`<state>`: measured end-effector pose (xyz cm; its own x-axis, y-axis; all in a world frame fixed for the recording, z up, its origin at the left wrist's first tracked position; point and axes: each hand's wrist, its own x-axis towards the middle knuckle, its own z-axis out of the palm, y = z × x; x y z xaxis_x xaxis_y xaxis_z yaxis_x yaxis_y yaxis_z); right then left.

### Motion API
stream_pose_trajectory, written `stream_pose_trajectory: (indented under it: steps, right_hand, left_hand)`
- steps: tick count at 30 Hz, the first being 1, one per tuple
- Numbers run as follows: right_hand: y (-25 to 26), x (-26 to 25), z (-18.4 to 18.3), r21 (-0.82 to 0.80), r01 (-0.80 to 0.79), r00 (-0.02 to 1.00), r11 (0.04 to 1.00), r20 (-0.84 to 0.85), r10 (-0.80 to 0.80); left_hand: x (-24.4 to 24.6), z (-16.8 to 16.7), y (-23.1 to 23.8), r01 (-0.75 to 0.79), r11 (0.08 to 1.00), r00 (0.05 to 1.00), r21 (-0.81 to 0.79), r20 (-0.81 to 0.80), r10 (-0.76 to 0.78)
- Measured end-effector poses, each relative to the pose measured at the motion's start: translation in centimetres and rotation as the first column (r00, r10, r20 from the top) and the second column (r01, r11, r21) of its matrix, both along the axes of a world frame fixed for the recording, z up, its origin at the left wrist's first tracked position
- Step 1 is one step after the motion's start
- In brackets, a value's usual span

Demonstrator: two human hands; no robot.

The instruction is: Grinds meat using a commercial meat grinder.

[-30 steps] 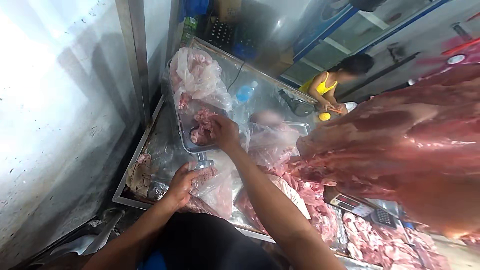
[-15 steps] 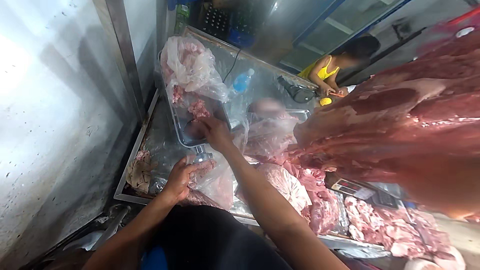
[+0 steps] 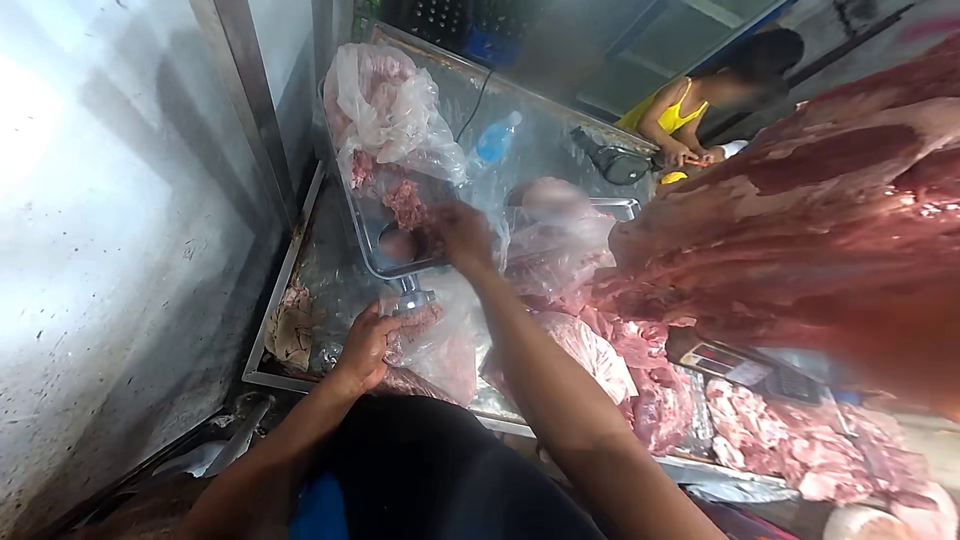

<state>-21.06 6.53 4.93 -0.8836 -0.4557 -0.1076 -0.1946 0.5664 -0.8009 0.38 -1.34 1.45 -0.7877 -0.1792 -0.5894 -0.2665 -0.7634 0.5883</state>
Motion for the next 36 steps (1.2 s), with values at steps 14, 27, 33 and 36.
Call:
stream_pose_trajectory:
  steps: [14,27,33,36]
  right_hand:
    - [-2.2,0.7,2.1,0.713,-0.356,0.926,0.604,0.18,0.333]
    - [-0.9,1.0,-0.3,0.503,-0.125,0.965,0.855,-0.137,0.222]
    - [-1.2,1.1,-1.0,0.476,-0.078,0.962,0.876,-0.196,0.192]
    - [-0.9,1.3,-1.3,0.44,-0.058,0.948,0.896,-0.256,0.187]
  left_hand:
    - [0.0,-0.2,-0.2,0.008,1.0,1.0,-0.003,-0.018,-0.009]
    - [-0.2,-0.3,-0.3,0.006,1.0,1.0,-0.027,-0.006,-0.006]
    - [-0.5,-0.4,0.1,0.009,1.0,1.0,-0.018,-0.003,-0.01]
    - [-0.4,-0.4,0.0,0.006,1.0,1.0,-0.012,0.004,-0.006]
